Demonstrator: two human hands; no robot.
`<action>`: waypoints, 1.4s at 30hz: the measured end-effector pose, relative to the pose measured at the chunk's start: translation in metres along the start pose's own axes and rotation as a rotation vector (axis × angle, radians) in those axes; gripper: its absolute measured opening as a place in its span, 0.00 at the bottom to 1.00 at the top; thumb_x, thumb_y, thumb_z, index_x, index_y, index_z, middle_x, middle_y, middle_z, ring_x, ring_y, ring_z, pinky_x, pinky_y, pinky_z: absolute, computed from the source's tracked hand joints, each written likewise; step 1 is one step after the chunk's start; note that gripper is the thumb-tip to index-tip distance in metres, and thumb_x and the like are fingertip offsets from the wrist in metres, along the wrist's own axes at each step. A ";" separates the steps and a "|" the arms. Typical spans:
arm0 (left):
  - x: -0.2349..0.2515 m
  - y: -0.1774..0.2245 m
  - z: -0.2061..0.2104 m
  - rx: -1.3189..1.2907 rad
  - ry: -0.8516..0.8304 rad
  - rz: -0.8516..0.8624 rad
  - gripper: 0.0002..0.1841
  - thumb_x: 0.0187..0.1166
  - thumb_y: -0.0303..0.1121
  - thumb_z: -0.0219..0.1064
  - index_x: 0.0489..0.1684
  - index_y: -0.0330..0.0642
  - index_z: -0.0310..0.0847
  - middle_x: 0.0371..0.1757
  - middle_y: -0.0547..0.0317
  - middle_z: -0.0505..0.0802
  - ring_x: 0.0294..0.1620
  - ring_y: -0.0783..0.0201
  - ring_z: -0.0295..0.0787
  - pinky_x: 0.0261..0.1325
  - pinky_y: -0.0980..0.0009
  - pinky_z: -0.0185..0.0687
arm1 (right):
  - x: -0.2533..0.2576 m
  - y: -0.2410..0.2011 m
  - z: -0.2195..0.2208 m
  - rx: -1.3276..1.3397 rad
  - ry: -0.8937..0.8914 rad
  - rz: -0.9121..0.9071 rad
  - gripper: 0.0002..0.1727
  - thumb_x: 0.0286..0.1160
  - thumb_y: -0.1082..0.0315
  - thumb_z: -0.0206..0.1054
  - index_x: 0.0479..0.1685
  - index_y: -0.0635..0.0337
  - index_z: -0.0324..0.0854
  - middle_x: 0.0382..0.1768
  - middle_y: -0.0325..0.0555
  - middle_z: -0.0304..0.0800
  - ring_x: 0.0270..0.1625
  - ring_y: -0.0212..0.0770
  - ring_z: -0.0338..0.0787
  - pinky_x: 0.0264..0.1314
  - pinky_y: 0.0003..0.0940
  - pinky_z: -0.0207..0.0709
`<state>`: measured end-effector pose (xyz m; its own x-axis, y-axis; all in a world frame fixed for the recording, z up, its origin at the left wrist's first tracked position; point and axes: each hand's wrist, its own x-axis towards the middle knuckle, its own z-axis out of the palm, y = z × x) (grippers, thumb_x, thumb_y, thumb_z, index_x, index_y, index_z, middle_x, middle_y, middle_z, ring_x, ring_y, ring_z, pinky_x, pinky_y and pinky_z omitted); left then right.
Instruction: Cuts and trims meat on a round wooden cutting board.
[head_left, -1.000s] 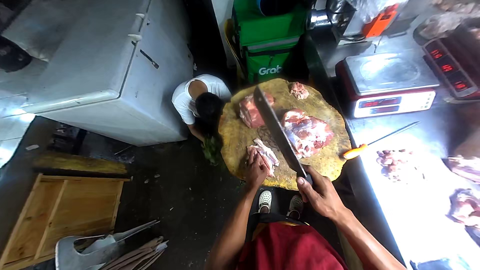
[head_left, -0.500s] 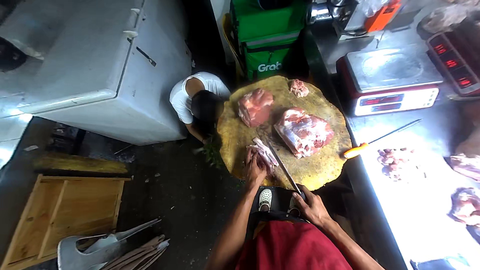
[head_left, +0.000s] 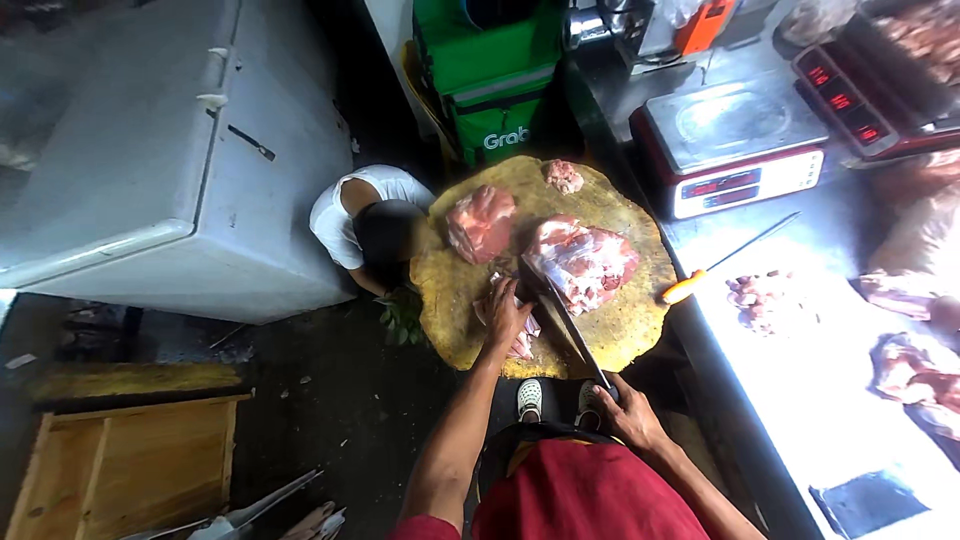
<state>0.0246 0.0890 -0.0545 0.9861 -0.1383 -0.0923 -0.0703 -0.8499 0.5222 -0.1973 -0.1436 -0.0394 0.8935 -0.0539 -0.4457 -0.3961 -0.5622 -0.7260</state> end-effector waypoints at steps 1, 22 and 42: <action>-0.001 -0.008 0.002 -0.078 0.046 0.022 0.30 0.79 0.50 0.71 0.77 0.45 0.78 0.84 0.56 0.78 0.87 0.56 0.69 0.88 0.49 0.63 | 0.001 0.002 0.000 0.003 -0.006 -0.003 0.29 0.85 0.39 0.57 0.75 0.45 0.79 0.30 0.45 0.89 0.29 0.43 0.88 0.38 0.50 0.83; -0.037 0.071 0.035 -0.097 0.230 -0.497 0.38 0.72 0.41 0.74 0.87 0.46 0.68 0.92 0.34 0.57 0.88 0.36 0.61 0.83 0.46 0.66 | 0.002 -0.015 -0.008 0.134 -0.034 0.069 0.25 0.85 0.41 0.59 0.67 0.46 0.83 0.24 0.44 0.86 0.19 0.41 0.84 0.26 0.44 0.82; -0.012 0.032 -0.155 -0.596 -0.174 -0.221 0.26 0.73 0.16 0.68 0.73 0.42 0.76 0.69 0.45 0.86 0.54 0.53 0.88 0.52 0.56 0.87 | -0.007 0.006 -0.003 0.074 -0.032 0.042 0.28 0.85 0.39 0.56 0.73 0.45 0.80 0.40 0.53 0.92 0.43 0.53 0.92 0.51 0.60 0.82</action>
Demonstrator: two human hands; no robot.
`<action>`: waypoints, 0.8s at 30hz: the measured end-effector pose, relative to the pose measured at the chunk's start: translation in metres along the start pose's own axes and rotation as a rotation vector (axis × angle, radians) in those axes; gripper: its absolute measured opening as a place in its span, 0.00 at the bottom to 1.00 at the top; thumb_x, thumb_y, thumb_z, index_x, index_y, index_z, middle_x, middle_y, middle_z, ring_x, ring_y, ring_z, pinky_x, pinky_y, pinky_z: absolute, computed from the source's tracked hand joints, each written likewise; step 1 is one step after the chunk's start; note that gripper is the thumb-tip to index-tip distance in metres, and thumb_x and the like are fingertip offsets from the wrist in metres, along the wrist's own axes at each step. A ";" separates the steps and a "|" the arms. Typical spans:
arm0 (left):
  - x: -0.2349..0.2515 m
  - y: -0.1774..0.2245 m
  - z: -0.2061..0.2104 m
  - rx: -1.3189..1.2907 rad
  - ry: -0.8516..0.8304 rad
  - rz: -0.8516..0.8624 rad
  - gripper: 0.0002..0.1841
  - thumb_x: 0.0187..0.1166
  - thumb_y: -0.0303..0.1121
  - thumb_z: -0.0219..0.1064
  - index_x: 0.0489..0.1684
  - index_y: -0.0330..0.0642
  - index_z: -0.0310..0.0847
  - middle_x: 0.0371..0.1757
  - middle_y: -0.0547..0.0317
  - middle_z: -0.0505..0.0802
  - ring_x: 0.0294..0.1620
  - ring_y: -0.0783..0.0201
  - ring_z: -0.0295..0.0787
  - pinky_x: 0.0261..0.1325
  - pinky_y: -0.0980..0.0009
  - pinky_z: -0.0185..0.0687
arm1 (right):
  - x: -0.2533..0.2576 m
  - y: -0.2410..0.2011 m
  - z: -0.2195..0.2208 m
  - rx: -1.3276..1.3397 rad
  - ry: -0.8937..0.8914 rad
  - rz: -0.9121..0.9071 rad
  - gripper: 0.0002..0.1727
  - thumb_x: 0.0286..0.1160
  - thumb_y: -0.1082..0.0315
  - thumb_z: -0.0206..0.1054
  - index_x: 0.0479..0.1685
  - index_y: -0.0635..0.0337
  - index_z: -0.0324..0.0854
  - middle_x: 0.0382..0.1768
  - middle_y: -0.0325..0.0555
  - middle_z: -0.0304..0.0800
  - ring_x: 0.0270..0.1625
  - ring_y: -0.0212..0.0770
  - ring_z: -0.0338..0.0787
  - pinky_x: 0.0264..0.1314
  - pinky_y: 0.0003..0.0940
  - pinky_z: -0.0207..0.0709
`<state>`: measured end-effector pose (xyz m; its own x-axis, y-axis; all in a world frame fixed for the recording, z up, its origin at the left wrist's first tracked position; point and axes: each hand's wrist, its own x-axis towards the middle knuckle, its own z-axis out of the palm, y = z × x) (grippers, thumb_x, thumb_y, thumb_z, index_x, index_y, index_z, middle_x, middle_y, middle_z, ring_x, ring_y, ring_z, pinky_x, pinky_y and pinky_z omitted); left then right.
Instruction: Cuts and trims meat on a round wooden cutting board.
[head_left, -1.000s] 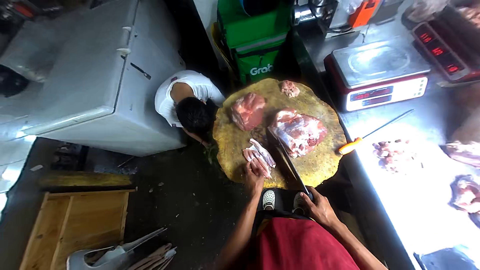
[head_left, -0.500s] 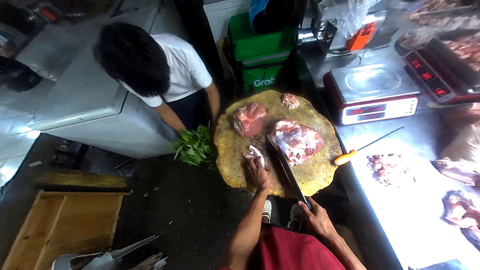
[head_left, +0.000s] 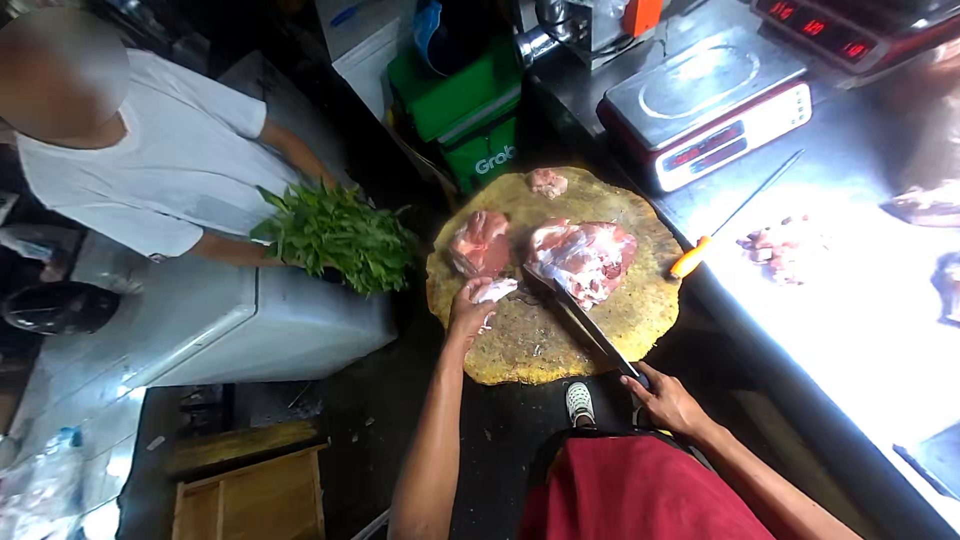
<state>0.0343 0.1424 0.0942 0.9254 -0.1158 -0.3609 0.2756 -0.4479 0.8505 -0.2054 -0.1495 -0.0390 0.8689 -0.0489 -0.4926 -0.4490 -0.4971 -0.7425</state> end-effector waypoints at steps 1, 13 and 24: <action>-0.004 0.002 -0.005 0.066 -0.033 0.055 0.26 0.73 0.17 0.69 0.73 0.43 0.77 0.69 0.46 0.87 0.57 0.53 0.88 0.55 0.55 0.87 | 0.000 0.000 0.001 -0.002 0.004 0.001 0.29 0.85 0.38 0.56 0.73 0.44 0.80 0.40 0.52 0.93 0.43 0.52 0.93 0.51 0.60 0.83; -0.021 -0.133 0.044 0.624 -0.015 0.189 0.31 0.70 0.44 0.78 0.72 0.38 0.80 0.79 0.46 0.81 0.82 0.51 0.74 0.88 0.52 0.62 | -0.006 -0.004 0.003 -0.076 0.058 0.088 0.34 0.84 0.32 0.52 0.81 0.39 0.73 0.45 0.55 0.93 0.48 0.57 0.93 0.54 0.64 0.81; 0.007 -0.122 0.074 0.524 -0.088 0.217 0.18 0.79 0.39 0.69 0.63 0.44 0.86 0.63 0.52 0.92 0.65 0.56 0.89 0.72 0.51 0.82 | -0.045 -0.096 0.012 0.108 0.258 -0.382 0.29 0.89 0.42 0.55 0.79 0.49 0.77 0.32 0.38 0.91 0.27 0.31 0.86 0.32 0.36 0.85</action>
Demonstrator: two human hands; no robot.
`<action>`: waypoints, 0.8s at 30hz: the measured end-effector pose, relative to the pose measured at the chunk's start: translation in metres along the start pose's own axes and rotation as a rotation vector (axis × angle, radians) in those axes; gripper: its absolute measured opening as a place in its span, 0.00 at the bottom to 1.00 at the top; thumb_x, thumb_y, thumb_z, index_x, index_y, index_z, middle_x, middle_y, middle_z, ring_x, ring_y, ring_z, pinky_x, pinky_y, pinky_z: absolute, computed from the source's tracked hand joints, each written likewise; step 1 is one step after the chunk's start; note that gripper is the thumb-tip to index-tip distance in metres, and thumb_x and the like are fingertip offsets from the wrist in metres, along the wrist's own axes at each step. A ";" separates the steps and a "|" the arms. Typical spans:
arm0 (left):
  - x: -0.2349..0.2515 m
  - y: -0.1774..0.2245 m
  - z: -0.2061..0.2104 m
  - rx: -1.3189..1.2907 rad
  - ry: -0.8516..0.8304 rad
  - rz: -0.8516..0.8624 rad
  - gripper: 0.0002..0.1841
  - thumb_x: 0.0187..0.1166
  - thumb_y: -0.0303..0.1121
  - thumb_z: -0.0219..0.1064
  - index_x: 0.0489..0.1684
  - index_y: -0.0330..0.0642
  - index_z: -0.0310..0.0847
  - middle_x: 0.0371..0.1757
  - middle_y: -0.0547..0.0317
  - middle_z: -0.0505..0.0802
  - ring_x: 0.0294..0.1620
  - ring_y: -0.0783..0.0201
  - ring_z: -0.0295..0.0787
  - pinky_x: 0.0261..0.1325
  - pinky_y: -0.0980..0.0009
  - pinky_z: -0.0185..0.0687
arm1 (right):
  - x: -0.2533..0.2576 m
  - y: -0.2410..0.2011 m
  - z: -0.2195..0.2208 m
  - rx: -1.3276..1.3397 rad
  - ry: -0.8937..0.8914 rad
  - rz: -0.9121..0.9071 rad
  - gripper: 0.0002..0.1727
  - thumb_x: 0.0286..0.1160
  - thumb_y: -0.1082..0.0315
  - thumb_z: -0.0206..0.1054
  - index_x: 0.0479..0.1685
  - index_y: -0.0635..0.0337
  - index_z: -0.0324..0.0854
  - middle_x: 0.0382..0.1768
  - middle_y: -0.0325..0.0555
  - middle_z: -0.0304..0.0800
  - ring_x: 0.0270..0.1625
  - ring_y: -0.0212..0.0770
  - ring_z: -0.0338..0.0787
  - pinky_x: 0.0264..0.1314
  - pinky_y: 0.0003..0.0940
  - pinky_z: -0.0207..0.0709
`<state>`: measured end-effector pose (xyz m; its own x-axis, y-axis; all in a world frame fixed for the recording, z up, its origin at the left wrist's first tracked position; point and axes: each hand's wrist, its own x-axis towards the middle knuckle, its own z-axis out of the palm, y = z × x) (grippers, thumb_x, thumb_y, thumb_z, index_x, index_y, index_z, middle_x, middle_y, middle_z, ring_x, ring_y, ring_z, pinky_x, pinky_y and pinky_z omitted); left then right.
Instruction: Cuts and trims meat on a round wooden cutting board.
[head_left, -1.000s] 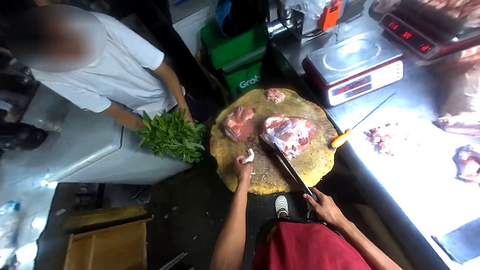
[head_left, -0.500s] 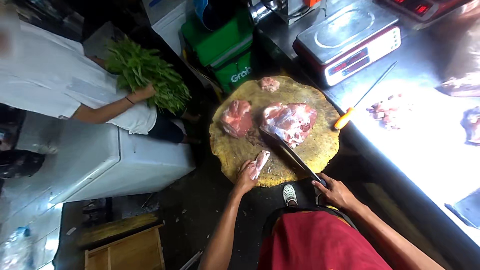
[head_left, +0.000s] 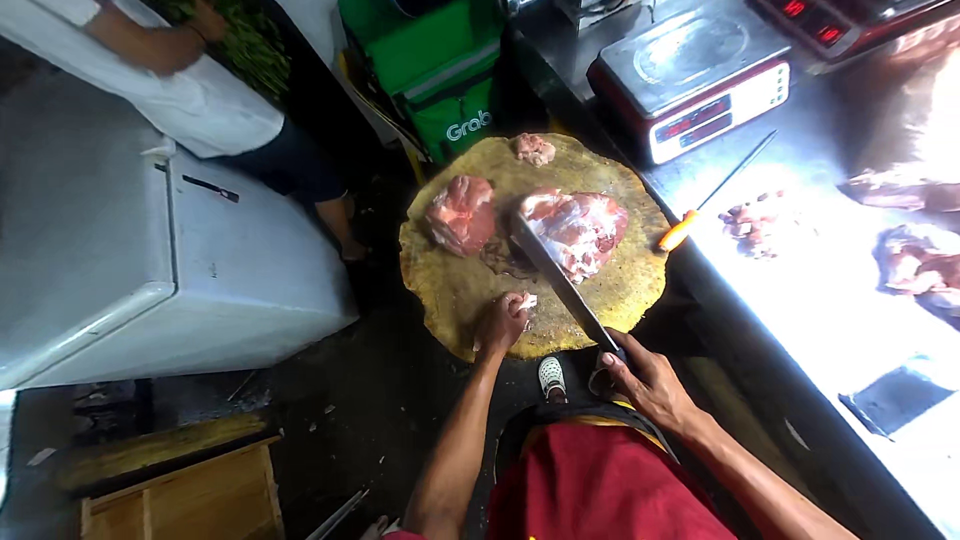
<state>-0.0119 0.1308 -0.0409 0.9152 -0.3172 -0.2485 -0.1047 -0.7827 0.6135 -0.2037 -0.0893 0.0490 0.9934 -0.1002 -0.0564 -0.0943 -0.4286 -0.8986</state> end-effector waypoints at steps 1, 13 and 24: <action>-0.002 -0.007 0.005 -0.033 0.073 0.055 0.16 0.77 0.38 0.71 0.59 0.42 0.88 0.67 0.52 0.91 0.68 0.57 0.89 0.74 0.53 0.81 | 0.003 -0.013 0.001 0.048 0.028 -0.112 0.29 0.90 0.45 0.55 0.79 0.55 0.77 0.33 0.38 0.91 0.27 0.28 0.86 0.32 0.31 0.85; -0.016 0.004 0.014 0.016 0.225 -0.102 0.11 0.78 0.37 0.71 0.50 0.44 0.92 0.62 0.56 0.93 0.65 0.58 0.89 0.73 0.53 0.81 | 0.043 0.048 0.035 -0.317 -0.390 0.329 0.33 0.88 0.33 0.45 0.85 0.35 0.69 0.40 0.53 0.93 0.44 0.57 0.93 0.52 0.61 0.83; -0.025 -0.017 0.023 0.034 0.293 -0.017 0.11 0.78 0.38 0.70 0.49 0.45 0.94 0.64 0.56 0.93 0.67 0.56 0.88 0.75 0.51 0.79 | 0.026 0.035 0.043 -0.252 -0.213 0.092 0.31 0.89 0.40 0.51 0.80 0.47 0.76 0.36 0.48 0.93 0.36 0.48 0.93 0.42 0.53 0.87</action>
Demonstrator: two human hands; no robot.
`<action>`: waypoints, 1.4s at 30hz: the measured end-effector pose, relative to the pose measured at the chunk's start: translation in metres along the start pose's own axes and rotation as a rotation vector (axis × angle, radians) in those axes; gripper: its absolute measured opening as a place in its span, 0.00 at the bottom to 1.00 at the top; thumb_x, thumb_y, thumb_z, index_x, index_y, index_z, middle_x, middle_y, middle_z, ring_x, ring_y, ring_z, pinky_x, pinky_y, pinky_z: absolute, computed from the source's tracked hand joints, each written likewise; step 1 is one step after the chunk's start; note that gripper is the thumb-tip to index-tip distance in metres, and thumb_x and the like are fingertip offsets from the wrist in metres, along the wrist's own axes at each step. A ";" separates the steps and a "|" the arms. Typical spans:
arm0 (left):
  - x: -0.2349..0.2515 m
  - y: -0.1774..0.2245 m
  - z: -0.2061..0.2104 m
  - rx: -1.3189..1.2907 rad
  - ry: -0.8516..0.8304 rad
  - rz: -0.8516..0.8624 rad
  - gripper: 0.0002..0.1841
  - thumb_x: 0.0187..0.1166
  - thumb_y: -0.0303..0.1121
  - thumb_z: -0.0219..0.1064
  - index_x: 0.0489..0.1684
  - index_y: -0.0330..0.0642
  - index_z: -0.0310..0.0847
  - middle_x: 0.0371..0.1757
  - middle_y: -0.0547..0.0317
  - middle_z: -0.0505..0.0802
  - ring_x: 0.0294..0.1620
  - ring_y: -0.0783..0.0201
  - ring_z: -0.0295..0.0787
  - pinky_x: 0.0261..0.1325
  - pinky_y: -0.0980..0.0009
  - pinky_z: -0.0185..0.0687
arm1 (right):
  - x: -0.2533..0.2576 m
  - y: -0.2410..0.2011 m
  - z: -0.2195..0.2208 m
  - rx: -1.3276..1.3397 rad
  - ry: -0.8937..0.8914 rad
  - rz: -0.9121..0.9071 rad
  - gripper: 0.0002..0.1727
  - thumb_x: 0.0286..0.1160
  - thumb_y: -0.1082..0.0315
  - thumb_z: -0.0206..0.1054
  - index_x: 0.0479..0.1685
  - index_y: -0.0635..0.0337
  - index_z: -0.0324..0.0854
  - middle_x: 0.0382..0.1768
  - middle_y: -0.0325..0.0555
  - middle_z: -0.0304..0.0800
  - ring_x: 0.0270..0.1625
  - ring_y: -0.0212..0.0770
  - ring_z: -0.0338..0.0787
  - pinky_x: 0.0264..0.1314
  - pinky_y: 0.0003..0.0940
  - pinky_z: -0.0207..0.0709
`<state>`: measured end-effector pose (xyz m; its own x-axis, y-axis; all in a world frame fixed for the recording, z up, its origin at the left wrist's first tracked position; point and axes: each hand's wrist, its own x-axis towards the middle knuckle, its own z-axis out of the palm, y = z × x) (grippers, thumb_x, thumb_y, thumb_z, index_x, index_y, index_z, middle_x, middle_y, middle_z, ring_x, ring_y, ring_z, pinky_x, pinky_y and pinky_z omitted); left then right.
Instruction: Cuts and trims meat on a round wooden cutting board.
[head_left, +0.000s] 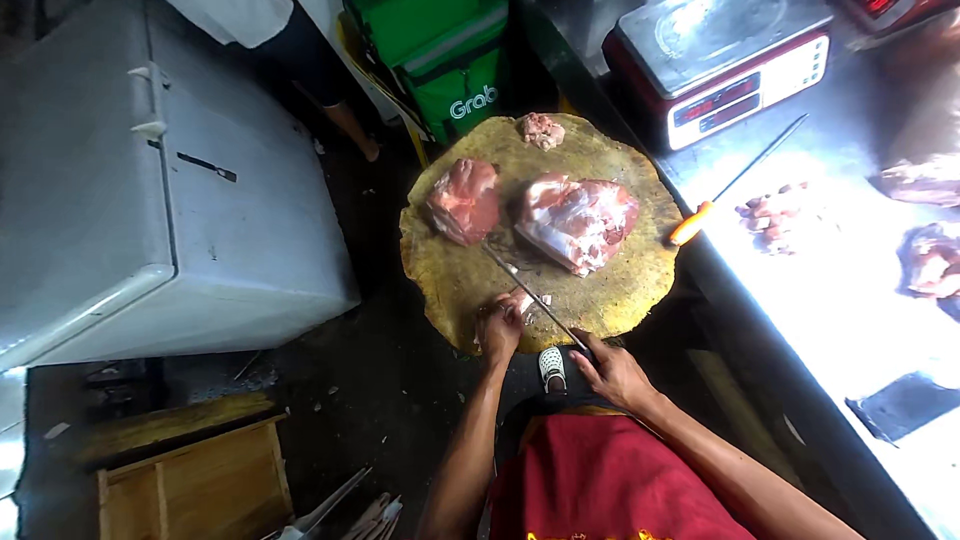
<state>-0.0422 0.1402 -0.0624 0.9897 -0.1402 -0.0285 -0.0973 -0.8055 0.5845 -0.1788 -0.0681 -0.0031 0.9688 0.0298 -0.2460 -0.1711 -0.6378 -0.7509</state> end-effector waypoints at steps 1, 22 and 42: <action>0.001 0.001 -0.001 -0.003 -0.024 -0.025 0.11 0.78 0.38 0.71 0.50 0.44 0.94 0.63 0.55 0.93 0.67 0.56 0.88 0.76 0.52 0.79 | 0.008 0.004 0.001 -0.044 -0.157 0.148 0.31 0.89 0.37 0.48 0.82 0.42 0.72 0.39 0.50 0.93 0.42 0.53 0.94 0.48 0.58 0.85; -0.011 -0.012 -0.014 -0.081 0.001 0.004 0.12 0.79 0.40 0.71 0.45 0.42 0.94 0.68 0.52 0.91 0.70 0.54 0.87 0.78 0.52 0.77 | -0.005 -0.041 -0.004 0.010 -0.006 0.095 0.34 0.87 0.34 0.48 0.83 0.41 0.73 0.32 0.46 0.91 0.33 0.48 0.92 0.40 0.53 0.85; -0.047 -0.042 -0.015 -0.137 0.098 0.088 0.27 0.69 0.41 0.78 0.66 0.36 0.83 0.81 0.43 0.80 0.81 0.48 0.78 0.80 0.51 0.75 | -0.010 -0.057 0.017 0.175 0.289 -0.347 0.29 0.89 0.47 0.56 0.74 0.62 0.79 0.35 0.46 0.93 0.31 0.34 0.90 0.35 0.37 0.87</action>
<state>-0.0829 0.1891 -0.0729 0.9842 -0.1441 0.1027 -0.1750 -0.7057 0.6865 -0.1818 -0.0186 0.0320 0.9799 -0.0130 0.1991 0.1675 -0.4880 -0.8566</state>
